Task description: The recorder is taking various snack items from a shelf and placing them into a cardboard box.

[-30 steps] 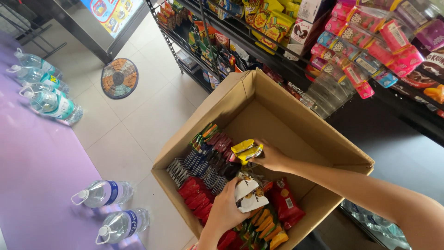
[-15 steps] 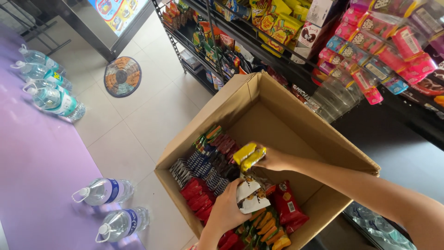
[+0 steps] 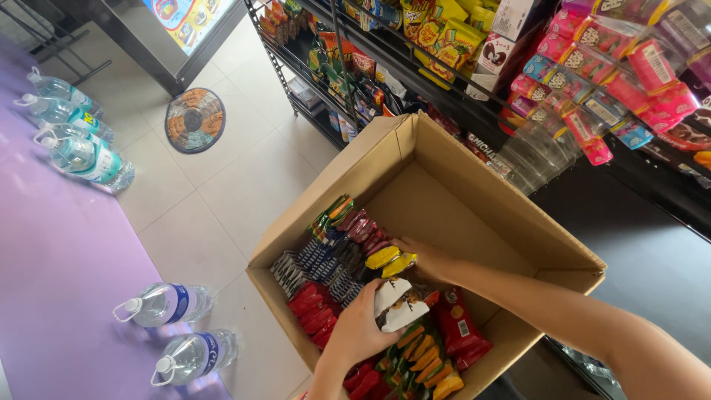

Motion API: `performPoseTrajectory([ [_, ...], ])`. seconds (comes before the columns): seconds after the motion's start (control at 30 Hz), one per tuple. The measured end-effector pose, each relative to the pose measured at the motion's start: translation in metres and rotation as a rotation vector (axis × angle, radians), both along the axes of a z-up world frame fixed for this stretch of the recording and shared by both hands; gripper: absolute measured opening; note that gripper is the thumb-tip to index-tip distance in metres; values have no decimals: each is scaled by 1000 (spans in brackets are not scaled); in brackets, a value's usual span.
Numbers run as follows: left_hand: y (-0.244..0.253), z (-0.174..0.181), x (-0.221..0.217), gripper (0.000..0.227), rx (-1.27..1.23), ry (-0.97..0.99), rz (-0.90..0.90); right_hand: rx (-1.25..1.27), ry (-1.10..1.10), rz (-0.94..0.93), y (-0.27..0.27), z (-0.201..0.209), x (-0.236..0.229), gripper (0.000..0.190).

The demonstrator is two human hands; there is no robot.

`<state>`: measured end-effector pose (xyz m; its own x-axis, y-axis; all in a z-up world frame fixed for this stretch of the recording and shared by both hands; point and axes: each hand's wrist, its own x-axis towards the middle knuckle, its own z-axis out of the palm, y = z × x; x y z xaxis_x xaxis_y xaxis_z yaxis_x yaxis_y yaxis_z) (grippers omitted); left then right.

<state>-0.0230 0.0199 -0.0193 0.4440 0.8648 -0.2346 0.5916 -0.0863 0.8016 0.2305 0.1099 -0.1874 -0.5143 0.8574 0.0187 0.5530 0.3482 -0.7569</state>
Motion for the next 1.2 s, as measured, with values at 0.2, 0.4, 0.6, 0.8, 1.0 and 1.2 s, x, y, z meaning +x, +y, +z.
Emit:
performPoseTrajectory([
  [0.2,44,2,17,56,342,-79,40,-220,-6,-146,-21,71,2,52],
  [0.4,75,-74,44,54,446,340,-443,-279,-366,63,-14,36,14,55],
  [0.6,72,-42,42,51,276,117,-314,-332,-653,238,-18,10,60,57],
  [0.8,20,61,65,29,666,-177,-176,-712,-1007,438,-89,131,22,142],
  [1.0,11,79,64,16,696,-341,-140,-660,-971,476,-126,52,29,123],
  [1.2,12,72,33,18,665,-301,11,-562,-902,481,-117,77,23,97],
])
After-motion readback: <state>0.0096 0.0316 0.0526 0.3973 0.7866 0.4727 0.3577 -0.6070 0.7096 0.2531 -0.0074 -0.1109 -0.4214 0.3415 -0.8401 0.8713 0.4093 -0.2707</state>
